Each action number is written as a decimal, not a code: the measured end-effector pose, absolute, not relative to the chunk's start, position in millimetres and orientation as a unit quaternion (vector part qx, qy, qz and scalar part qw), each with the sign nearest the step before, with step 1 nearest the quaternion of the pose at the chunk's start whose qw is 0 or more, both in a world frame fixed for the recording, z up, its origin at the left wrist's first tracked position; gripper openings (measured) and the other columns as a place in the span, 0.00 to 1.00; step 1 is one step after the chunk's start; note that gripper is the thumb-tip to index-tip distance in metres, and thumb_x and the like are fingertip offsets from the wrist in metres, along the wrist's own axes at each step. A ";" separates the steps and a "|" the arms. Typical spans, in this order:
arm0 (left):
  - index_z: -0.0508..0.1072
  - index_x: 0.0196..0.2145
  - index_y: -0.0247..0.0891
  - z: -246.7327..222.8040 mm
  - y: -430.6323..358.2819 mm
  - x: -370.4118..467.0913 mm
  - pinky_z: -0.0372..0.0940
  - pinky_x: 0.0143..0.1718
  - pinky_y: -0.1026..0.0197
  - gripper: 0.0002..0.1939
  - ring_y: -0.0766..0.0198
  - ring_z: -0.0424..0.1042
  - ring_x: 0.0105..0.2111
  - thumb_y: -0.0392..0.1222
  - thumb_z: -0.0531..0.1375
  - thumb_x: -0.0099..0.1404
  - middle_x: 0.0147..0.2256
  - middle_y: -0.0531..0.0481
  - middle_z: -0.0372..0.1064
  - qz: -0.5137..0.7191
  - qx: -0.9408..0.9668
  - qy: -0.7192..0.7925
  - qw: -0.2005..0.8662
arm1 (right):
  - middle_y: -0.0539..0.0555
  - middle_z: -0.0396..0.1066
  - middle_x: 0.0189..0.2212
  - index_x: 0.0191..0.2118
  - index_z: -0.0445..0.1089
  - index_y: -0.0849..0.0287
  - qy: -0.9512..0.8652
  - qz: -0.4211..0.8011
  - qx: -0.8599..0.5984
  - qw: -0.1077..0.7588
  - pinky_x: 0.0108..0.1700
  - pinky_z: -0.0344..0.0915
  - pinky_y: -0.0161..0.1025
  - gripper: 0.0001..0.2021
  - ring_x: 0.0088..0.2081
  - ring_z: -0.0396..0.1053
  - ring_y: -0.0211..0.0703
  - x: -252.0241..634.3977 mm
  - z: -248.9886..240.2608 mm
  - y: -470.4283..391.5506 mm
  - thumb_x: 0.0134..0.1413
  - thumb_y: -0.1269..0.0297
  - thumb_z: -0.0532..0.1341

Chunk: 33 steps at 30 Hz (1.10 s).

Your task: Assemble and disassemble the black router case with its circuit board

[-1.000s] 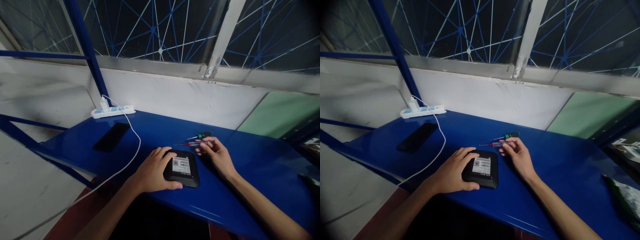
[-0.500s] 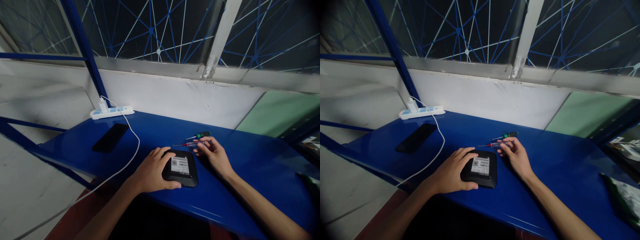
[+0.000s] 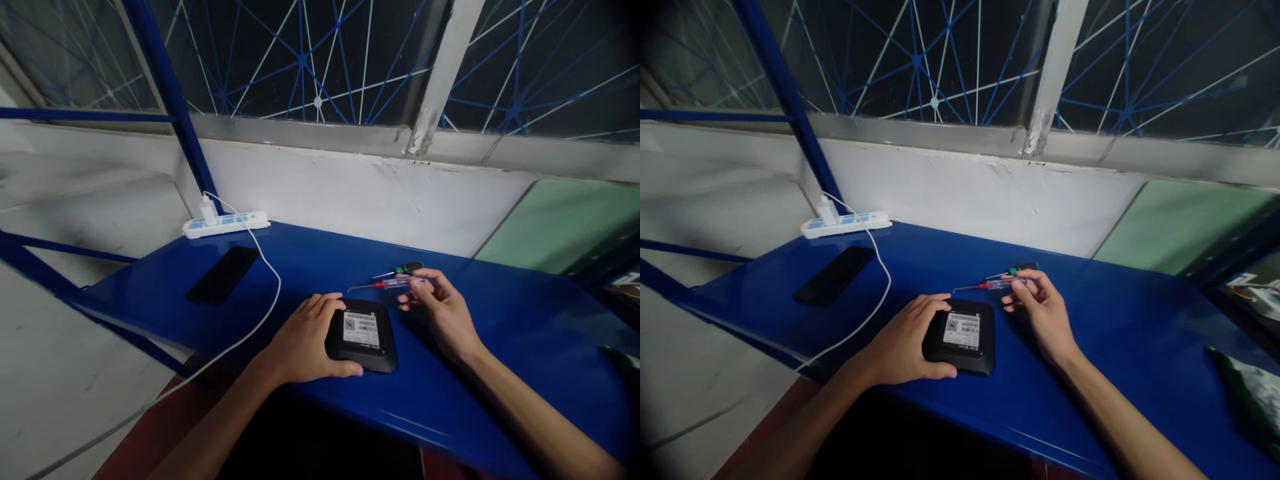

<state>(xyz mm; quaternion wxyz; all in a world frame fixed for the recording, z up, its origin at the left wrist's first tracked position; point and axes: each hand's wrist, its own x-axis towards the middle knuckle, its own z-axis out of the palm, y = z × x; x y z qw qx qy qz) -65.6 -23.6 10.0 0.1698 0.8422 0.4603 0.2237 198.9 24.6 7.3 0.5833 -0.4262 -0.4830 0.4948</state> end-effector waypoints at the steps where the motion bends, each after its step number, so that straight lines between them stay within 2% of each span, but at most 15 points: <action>1: 0.64 0.54 0.40 9.6 -23.4 -65.6 0.59 0.60 0.36 0.45 0.38 0.62 0.60 0.66 0.71 0.45 0.61 0.36 0.61 0.224 0.841 0.462 0.171 | 0.48 0.77 0.29 0.42 0.70 0.53 -0.481 0.503 -0.425 0.579 0.31 0.74 0.36 0.18 0.28 0.75 0.39 198.7 8.3 23.4 0.49 0.52 0.72; 3: 0.64 0.53 0.39 8.9 -23.0 -65.4 0.59 0.60 0.36 0.45 0.38 0.62 0.60 0.66 0.71 0.44 0.61 0.35 0.61 0.223 0.840 0.464 0.171 | 0.49 0.77 0.29 0.42 0.70 0.53 -0.481 0.521 -0.419 0.567 0.31 0.74 0.36 0.18 0.27 0.74 0.38 197.8 9.5 20.8 0.49 0.52 0.72; 6: 0.63 0.53 0.39 8.9 -22.6 -65.0 0.59 0.60 0.36 0.45 0.38 0.62 0.60 0.66 0.71 0.45 0.61 0.34 0.61 0.218 0.845 0.459 0.168 | 0.52 0.79 0.38 0.43 0.70 0.54 -0.496 0.549 -0.405 0.538 0.32 0.73 0.37 0.18 0.28 0.74 0.37 195.5 10.0 17.0 0.50 0.53 0.71; 10: 0.63 0.53 0.40 10.0 -22.6 -64.3 0.60 0.59 0.36 0.45 0.39 0.62 0.60 0.66 0.71 0.45 0.61 0.35 0.61 0.216 0.847 0.458 0.163 | 0.54 0.79 0.41 0.43 0.69 0.54 -0.524 0.567 -0.393 0.500 0.33 0.72 0.37 0.16 0.28 0.73 0.36 193.1 8.9 13.4 0.53 0.54 0.70; 16: 0.64 0.53 0.39 7.6 -22.3 -64.6 0.59 0.59 0.37 0.45 0.38 0.63 0.60 0.67 0.71 0.45 0.61 0.35 0.61 0.221 0.848 0.456 0.156 | 0.53 0.79 0.39 0.44 0.69 0.54 -0.542 0.573 -0.399 0.468 0.34 0.70 0.36 0.15 0.27 0.71 0.34 192.3 8.2 12.1 0.56 0.54 0.69; 23: 0.64 0.54 0.38 7.8 -22.4 -65.8 0.59 0.60 0.38 0.45 0.39 0.62 0.60 0.67 0.70 0.46 0.61 0.35 0.61 0.217 0.851 0.454 0.153 | 0.52 0.79 0.34 0.44 0.69 0.55 -0.534 0.575 -0.402 0.472 0.33 0.69 0.35 0.16 0.26 0.70 0.33 193.7 7.7 14.8 0.55 0.53 0.69; 27: 0.64 0.54 0.40 7.5 -22.4 -65.4 0.60 0.60 0.38 0.45 0.39 0.62 0.60 0.68 0.70 0.46 0.62 0.36 0.61 0.216 0.851 0.454 0.153 | 0.50 0.77 0.27 0.44 0.69 0.55 -0.541 0.572 -0.406 0.464 0.34 0.69 0.36 0.17 0.26 0.70 0.35 193.2 8.7 13.1 0.55 0.52 0.69; 33: 0.64 0.55 0.40 3.7 -21.7 -66.2 0.60 0.59 0.36 0.46 0.38 0.63 0.59 0.69 0.68 0.47 0.61 0.36 0.61 0.222 0.853 0.450 0.147 | 0.54 0.79 0.38 0.43 0.69 0.55 -0.551 0.564 -0.415 0.454 0.32 0.69 0.37 0.18 0.26 0.70 0.35 189.2 11.3 12.0 0.53 0.51 0.70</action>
